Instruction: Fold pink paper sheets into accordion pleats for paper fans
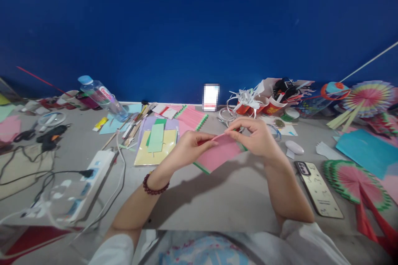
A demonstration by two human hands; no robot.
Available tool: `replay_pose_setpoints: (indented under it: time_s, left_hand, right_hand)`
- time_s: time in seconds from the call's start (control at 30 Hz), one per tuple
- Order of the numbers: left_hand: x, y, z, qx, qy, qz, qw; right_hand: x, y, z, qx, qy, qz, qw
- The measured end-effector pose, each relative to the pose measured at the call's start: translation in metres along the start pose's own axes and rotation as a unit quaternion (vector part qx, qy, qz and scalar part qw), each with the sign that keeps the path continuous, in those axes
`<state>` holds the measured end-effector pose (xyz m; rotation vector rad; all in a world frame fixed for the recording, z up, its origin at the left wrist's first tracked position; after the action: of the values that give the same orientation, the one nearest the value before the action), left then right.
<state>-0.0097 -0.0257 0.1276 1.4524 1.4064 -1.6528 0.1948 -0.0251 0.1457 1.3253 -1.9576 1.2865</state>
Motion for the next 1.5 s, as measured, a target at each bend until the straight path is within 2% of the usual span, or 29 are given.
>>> replay_pose_setpoints:
  time_s: [0.43,0.67,0.77,0.93,1.1,1.5]
  left_hand:
    - [0.006,0.001,-0.004,-0.015,-0.007,-0.063,0.998]
    - [0.01,0.006,-0.007,-0.032,0.03,-0.116,0.992]
    - [0.009,0.006,-0.005,-0.019,0.041,-0.128,0.991]
    - [0.011,-0.001,-0.006,0.0,0.015,-0.097,0.995]
    - [0.012,-0.006,-0.007,0.018,-0.028,-0.052,0.998]
    - [0.01,-0.004,-0.005,-0.012,-0.034,-0.037,0.999]
  right_hand:
    - [-0.01,0.006,-0.005,0.029,0.033,0.035,0.998]
    - [-0.009,0.014,-0.004,0.059,-0.027,0.034,0.997]
    - [-0.013,0.016,-0.005,0.061,-0.014,0.024,0.998]
    - [-0.023,0.009,-0.007,0.033,0.014,0.043,0.998]
    - [-0.025,0.003,-0.008,0.04,0.03,0.035,0.998]
    - [-0.017,-0.001,-0.007,0.054,0.025,0.045,0.997]
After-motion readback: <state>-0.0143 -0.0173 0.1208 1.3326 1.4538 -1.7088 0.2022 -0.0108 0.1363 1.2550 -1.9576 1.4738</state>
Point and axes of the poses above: each hand's wrist, its own z-axis away from the middle knuckle, its own y-axis out of the palm, x = y × z, the point moved 1 cm from there along -z, towards the middle knuckle, and after that the axes turned 9 degrees about -x, right-handed, at the moved point
